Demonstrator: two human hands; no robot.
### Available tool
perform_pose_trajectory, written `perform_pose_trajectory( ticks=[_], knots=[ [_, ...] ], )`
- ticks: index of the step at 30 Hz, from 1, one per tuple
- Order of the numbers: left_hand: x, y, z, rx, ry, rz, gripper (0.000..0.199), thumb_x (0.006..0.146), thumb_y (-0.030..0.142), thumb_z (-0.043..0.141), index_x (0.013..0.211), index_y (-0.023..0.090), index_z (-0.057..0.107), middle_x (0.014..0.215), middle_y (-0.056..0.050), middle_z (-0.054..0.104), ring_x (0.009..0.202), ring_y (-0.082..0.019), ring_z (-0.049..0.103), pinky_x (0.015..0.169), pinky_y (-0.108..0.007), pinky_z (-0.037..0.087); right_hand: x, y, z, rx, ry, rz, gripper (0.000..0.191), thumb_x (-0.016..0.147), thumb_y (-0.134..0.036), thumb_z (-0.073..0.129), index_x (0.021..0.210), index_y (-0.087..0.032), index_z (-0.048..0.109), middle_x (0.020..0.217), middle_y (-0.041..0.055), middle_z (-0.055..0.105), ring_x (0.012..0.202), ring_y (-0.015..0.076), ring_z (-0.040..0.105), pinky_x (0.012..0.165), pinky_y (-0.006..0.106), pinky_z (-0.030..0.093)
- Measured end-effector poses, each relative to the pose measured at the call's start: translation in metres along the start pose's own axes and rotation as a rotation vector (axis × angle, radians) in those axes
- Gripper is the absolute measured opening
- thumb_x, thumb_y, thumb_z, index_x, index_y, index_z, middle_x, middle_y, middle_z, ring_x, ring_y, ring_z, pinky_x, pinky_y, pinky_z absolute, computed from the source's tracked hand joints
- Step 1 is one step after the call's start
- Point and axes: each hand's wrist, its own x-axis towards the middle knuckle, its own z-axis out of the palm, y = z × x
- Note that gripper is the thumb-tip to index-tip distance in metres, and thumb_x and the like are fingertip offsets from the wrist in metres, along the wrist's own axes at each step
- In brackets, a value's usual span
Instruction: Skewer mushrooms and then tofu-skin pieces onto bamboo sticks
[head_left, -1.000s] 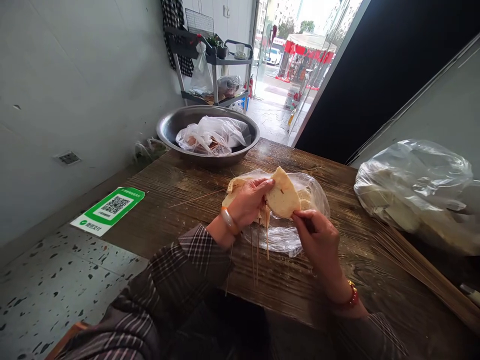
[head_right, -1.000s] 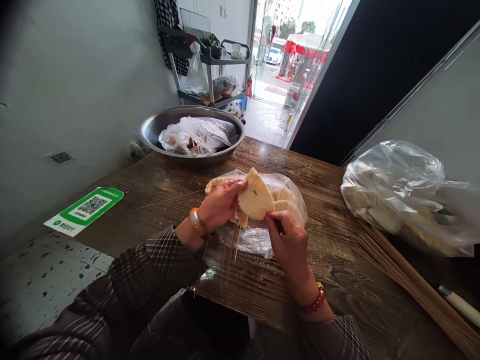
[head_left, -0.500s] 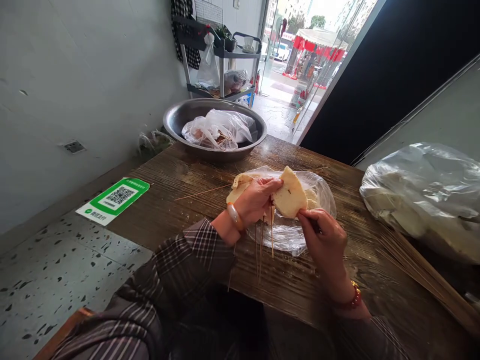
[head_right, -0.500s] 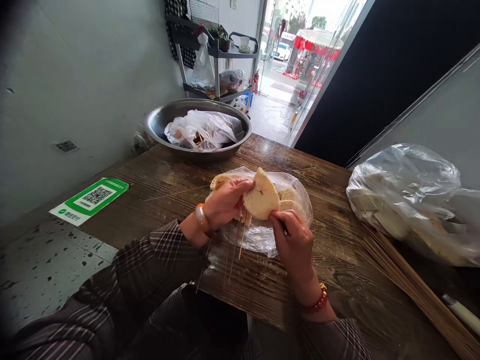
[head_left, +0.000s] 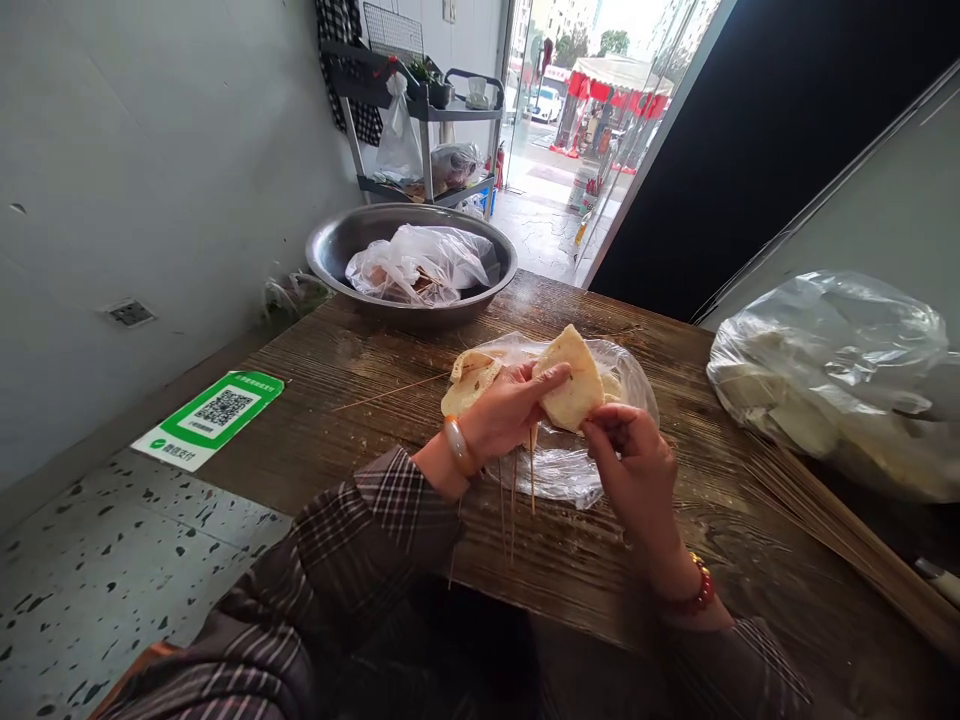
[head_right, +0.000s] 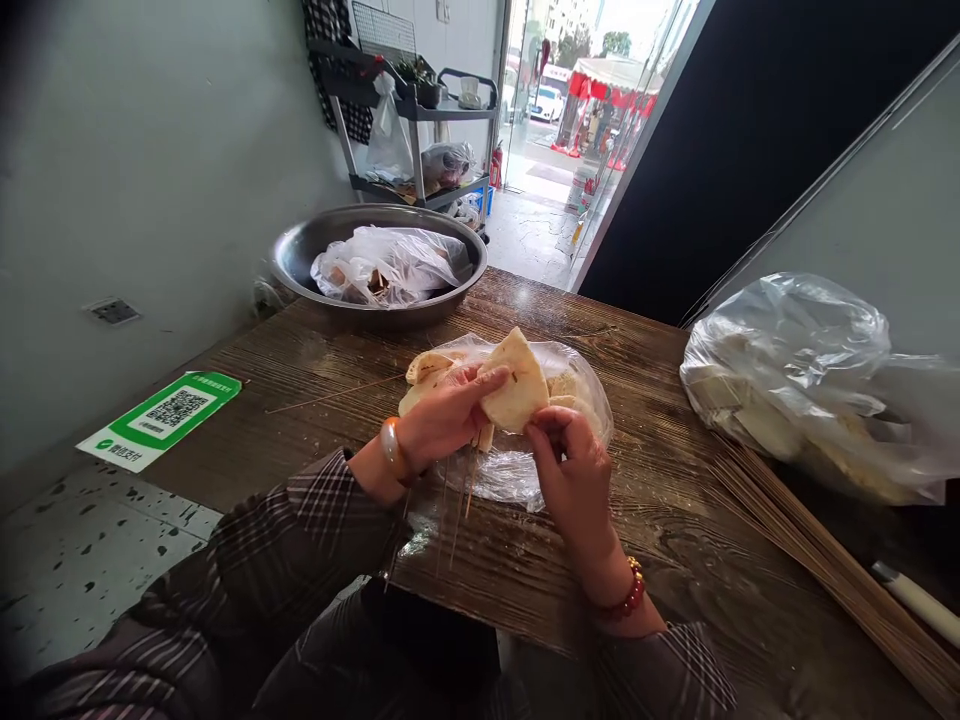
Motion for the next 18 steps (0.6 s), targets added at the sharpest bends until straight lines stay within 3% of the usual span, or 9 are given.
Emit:
perform_pose_trajectory(
  ticks=[4,9,18],
  knots=[
    [0.001,0.003,-0.004,-0.033,0.089,0.048,0.031,0.069,0.032,0.086,0.088,0.012,0.072,0.081,-0.006,0.073,0.073,-0.016,0.065,0.071,-0.028,0.052,-0.001,0.002,0.000,0.045,-0.057,0.027,0.016,0.090,-0.035,0.067,0.101,-0.023,0.067,0.089,0.0033,0.074,0.068,0.0161,0.068,0.064,0.031,0.059],
    [0.006,0.016,-0.013,-0.050,0.229,0.195,0.036,0.064,0.029,0.089,0.092,0.014,0.071,0.087,-0.003,0.074,0.075,-0.013,0.067,0.072,-0.025,0.055,-0.001,0.001,-0.004,-0.010,-0.164,0.005,0.014,0.091,-0.035,0.066,0.094,-0.023,0.072,0.071,0.0001,0.073,0.060,0.0157,0.067,0.059,0.029,0.055],
    [0.006,0.009,-0.011,-0.013,0.252,0.214,0.031,0.070,0.033,0.085,0.090,0.014,0.071,0.086,-0.004,0.076,0.075,-0.013,0.069,0.071,-0.023,0.055,-0.002,0.002,0.000,-0.074,-0.128,-0.083,0.016,0.094,-0.030,0.061,0.089,-0.020,0.073,0.075,0.0007,0.073,0.066,0.0153,0.067,0.067,0.028,0.053]
  ],
)
